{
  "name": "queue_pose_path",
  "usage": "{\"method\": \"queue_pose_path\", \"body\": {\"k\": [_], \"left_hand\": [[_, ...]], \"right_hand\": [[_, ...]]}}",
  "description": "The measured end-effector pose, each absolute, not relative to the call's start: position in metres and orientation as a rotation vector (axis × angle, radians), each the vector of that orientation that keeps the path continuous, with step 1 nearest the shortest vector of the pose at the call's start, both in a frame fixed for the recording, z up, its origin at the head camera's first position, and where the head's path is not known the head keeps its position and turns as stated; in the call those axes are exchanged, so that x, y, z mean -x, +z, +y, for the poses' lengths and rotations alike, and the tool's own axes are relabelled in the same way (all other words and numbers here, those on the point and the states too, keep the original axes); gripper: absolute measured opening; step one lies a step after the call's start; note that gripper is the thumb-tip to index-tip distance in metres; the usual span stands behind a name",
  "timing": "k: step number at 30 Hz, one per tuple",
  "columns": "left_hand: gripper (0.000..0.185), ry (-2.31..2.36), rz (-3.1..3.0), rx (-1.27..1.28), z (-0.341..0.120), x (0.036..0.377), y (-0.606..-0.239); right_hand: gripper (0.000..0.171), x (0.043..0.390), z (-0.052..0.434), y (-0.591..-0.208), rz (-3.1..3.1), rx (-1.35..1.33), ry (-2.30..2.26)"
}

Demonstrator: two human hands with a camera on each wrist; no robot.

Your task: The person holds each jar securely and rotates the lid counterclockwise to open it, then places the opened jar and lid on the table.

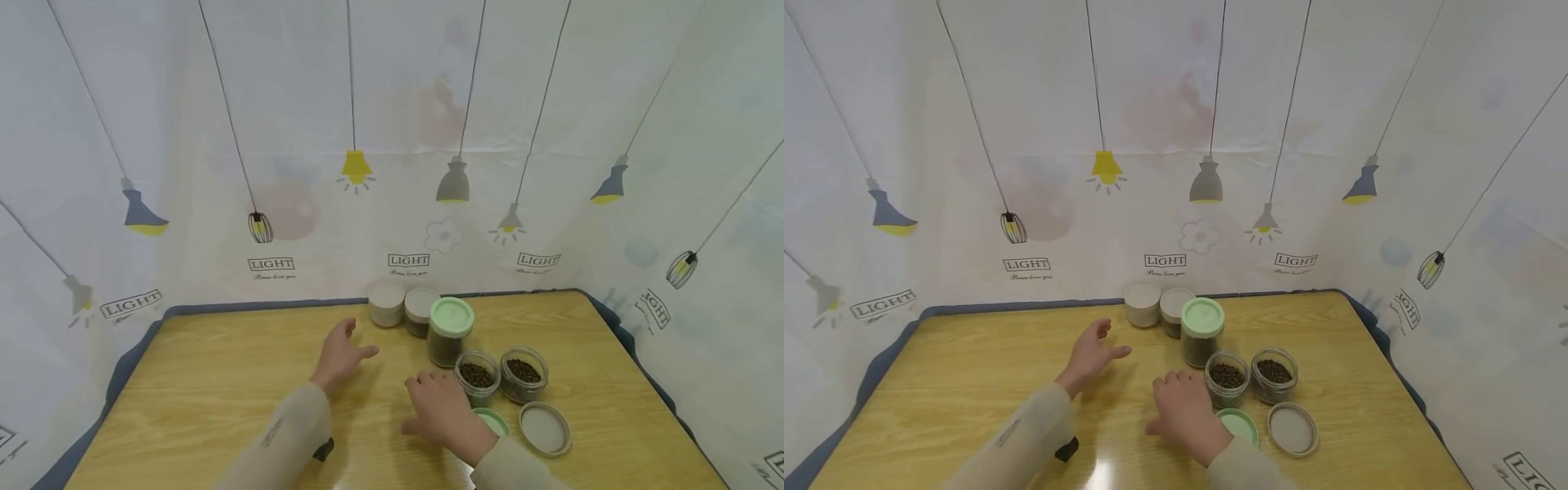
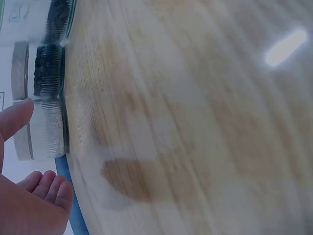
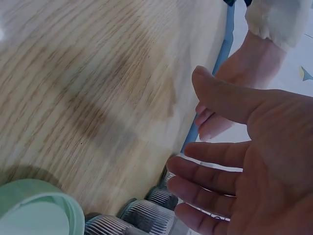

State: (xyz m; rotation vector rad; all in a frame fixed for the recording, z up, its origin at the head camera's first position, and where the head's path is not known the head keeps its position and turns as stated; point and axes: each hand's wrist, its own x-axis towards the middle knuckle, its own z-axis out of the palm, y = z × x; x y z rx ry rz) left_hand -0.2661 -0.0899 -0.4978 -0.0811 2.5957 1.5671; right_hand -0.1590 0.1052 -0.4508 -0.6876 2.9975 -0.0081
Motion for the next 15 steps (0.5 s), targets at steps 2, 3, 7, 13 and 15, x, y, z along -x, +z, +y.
{"method": "queue_pose_path", "body": {"k": [2,3,7,13,15], "left_hand": [[0.078,1.563,2.597,0.087,-0.085,0.273,-0.499],[0.078,1.56,2.603,0.082,-0.082,0.276,-0.499],[0.081,1.554,2.623,0.087,-0.072,0.288,-0.502],[0.087,1.61,2.631,0.117,-0.064,0.303,-0.506],[0.088,1.618,2.631,0.114,-0.061,0.307,-0.507]], "right_hand": [[0.07,0.16,0.105,-0.451,2.992,0.69,-0.004],[0.07,0.16,0.105,-0.451,2.993,0.691,-0.004],[0.07,0.159,0.105,-0.452,2.997,0.7,-0.017],[0.07,0.159,0.103,-0.452,3.011,0.731,0.002],[0.071,0.16,0.102,-0.451,2.999,0.718,0.003]]}}
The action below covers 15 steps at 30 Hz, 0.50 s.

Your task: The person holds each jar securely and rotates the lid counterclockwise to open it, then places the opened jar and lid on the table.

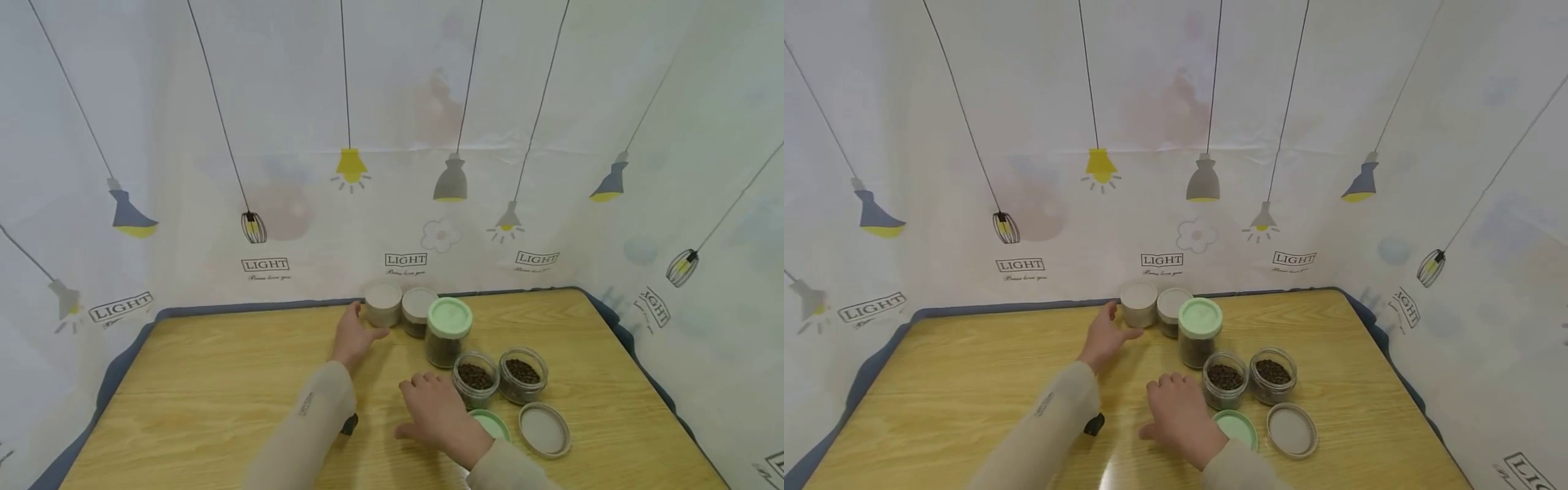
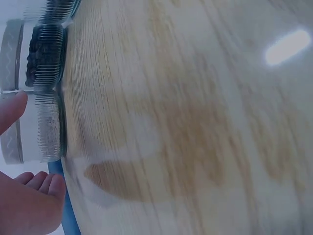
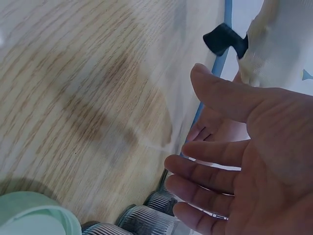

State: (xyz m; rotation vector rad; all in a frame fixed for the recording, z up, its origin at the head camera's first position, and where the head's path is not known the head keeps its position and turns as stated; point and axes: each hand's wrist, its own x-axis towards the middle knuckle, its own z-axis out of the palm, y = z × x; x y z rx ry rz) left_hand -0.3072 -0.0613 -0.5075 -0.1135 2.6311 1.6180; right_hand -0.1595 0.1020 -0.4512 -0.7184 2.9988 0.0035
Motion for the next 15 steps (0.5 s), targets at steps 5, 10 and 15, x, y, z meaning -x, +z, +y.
{"method": "queue_pose_path", "body": {"k": [5,10,15], "left_hand": [[0.086,1.673,2.635,0.161,-0.051,0.314,-0.511],[0.088,1.783,2.6,0.205,-0.043,0.321,-0.512],[0.093,1.79,2.566,0.252,-0.036,0.326,-0.514]], "right_hand": [[0.071,0.16,0.103,-0.45,2.959,0.698,-0.038],[0.071,0.161,0.102,-0.451,2.935,0.697,-0.037],[0.071,0.163,0.103,-0.451,2.917,0.696,-0.037]]}}
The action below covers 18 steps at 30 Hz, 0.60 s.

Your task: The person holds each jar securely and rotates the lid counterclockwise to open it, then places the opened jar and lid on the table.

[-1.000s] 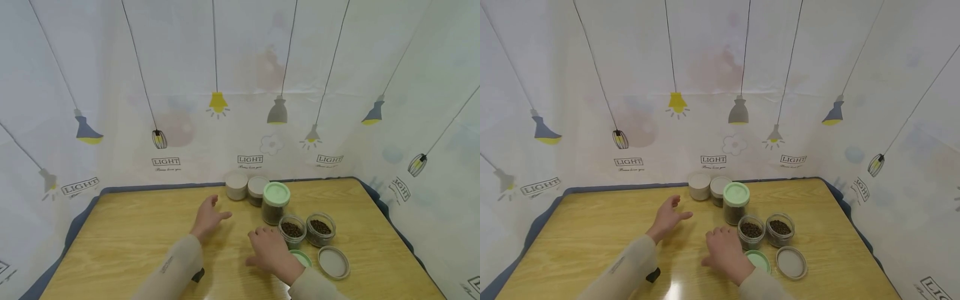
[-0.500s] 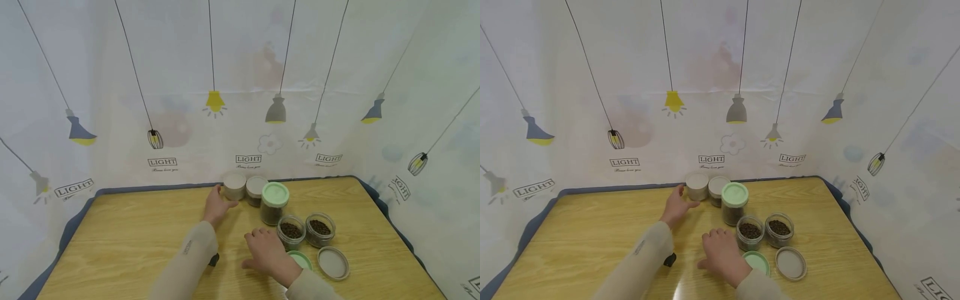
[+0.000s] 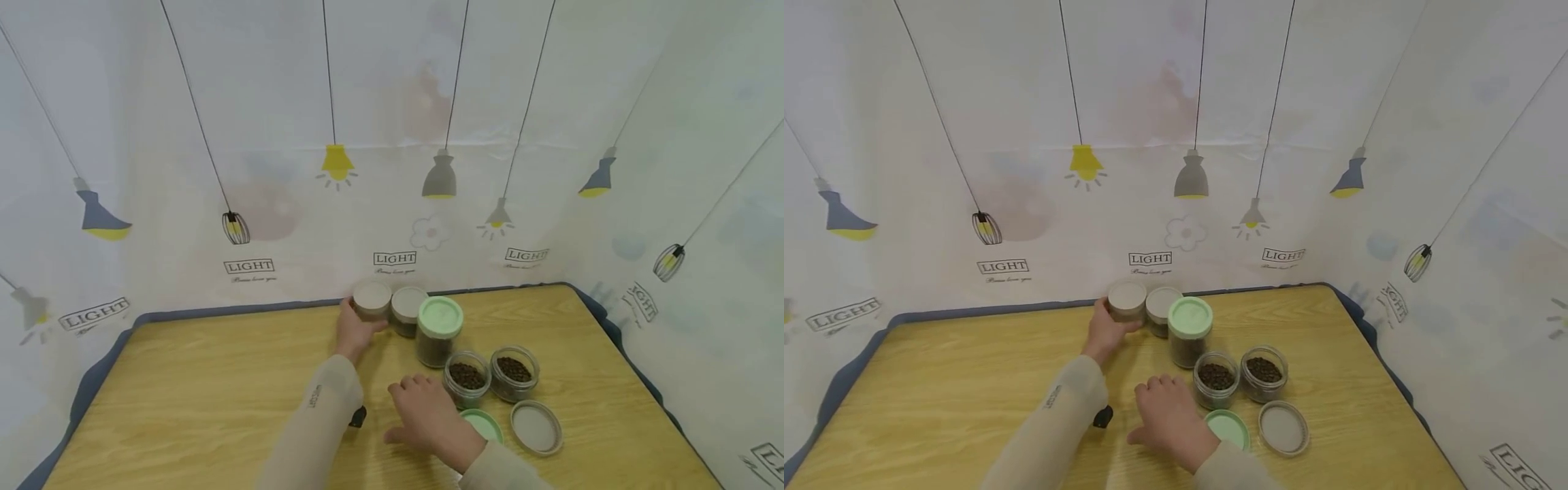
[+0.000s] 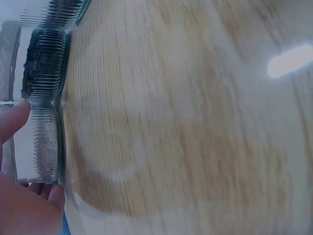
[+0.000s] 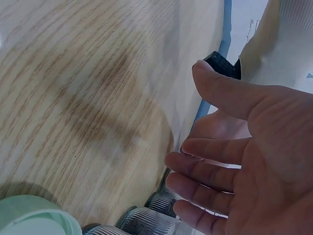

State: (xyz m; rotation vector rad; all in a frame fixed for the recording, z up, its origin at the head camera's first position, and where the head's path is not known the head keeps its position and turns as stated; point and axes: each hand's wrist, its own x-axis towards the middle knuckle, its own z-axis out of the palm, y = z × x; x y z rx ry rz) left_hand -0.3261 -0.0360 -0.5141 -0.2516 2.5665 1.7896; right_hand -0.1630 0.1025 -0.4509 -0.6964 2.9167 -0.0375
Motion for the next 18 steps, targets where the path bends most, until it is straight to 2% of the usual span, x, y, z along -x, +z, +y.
{"method": "queue_pose_path", "body": {"k": [7,12,18], "left_hand": [[0.093,1.641,2.662,0.358,-0.0348,0.3283,-0.5145],[0.096,1.482,2.75,0.343,-0.0363,0.3274,-0.5151],[0.094,1.529,2.751,0.304,-0.0382,0.3253,-0.5159]], "right_hand": [[0.07,0.1626,0.1018,-0.4496,2.9,0.701,-0.064],[0.07,0.1618,0.1025,-0.4483,2.911,0.726,-0.054],[0.069,0.1617,0.1044,-0.4493,2.922,0.735,-0.034]]}}
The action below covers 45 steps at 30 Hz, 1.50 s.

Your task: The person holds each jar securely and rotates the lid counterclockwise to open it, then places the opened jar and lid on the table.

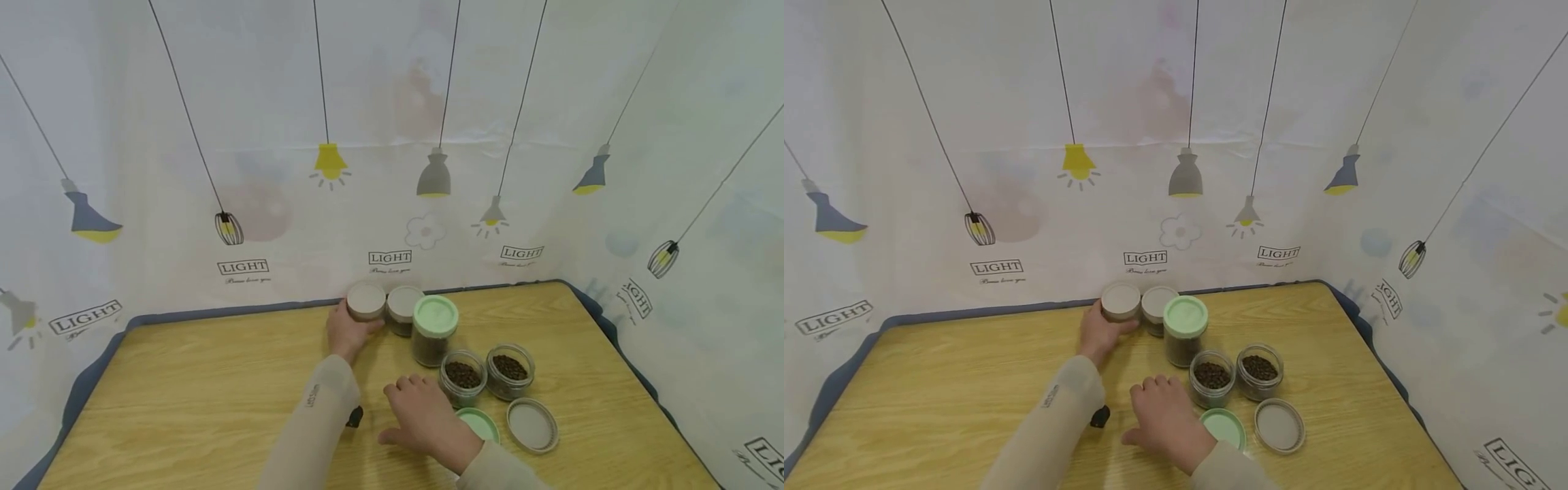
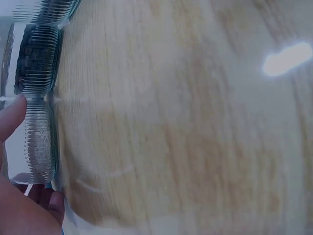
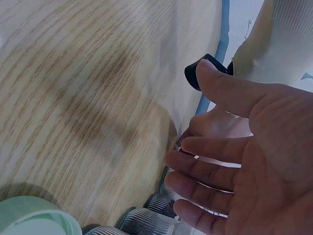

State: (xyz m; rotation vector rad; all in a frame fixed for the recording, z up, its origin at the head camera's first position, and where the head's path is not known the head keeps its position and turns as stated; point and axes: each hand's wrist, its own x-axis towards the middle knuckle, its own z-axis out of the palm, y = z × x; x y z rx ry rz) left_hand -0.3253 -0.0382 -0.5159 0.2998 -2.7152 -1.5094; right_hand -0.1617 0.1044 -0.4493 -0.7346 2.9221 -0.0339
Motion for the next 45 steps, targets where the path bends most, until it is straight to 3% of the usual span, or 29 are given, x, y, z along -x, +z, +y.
{"method": "queue_pose_path", "body": {"k": [17,27,45], "left_hand": [[0.094,-1.556,-2.679,-0.202,-0.075,0.305,-0.51],[0.084,-1.614,-2.721,-0.011,-0.095,0.274,-0.496],[0.089,-1.614,-2.837,0.359,-0.124,0.208,-0.494]], "right_hand": [[0.071,0.154,0.098,-0.442,2.931,0.686,-0.065],[0.071,0.15,0.105,-0.438,2.954,0.667,-0.137],[0.076,0.15,0.101,-0.433,3.039,0.652,-0.227]]}}
